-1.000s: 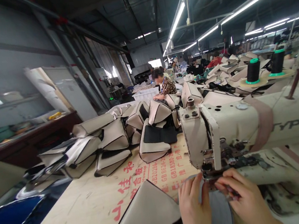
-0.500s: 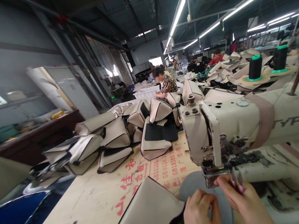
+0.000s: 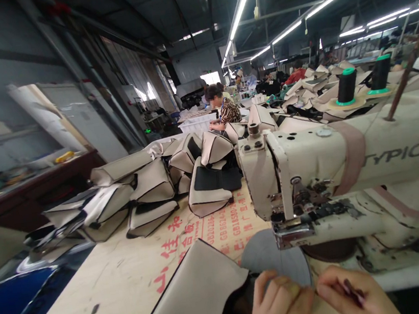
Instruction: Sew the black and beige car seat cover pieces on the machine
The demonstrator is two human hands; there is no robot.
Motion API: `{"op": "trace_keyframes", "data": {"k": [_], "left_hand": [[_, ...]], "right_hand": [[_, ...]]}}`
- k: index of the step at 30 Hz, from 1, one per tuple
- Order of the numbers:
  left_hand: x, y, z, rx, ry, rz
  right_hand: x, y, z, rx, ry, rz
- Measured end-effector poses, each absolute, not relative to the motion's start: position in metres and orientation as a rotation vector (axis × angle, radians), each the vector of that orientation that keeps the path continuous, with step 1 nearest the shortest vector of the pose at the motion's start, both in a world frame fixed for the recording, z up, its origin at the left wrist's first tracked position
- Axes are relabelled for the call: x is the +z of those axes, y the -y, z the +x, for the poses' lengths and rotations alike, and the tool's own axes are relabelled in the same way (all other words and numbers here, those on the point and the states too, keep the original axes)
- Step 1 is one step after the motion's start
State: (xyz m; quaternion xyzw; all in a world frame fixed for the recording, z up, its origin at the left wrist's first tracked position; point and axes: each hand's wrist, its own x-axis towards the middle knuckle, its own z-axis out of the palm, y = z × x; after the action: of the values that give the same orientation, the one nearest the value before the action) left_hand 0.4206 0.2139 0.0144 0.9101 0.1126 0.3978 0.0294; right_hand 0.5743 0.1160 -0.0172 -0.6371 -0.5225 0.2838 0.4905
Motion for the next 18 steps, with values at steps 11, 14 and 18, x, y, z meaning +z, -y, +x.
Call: {"op": "trace_keyframes", "data": {"k": [11, 14, 18], "left_hand": [[0.018, -0.21, 0.415, 1.18, -0.556, 2.581], [0.021, -0.21, 0.416, 1.195, -0.585, 2.54], [0.019, -0.21, 0.419, 1.23, -0.614, 2.521]], "right_hand": [[-0.013, -0.118, 0.568, 0.564, 0.894, -1.489], [-0.01, -0.123, 0.567, 0.555, 1.093, -1.393], [-0.008, -0.135, 0.559, 0.447, 1.165, -1.422]]}}
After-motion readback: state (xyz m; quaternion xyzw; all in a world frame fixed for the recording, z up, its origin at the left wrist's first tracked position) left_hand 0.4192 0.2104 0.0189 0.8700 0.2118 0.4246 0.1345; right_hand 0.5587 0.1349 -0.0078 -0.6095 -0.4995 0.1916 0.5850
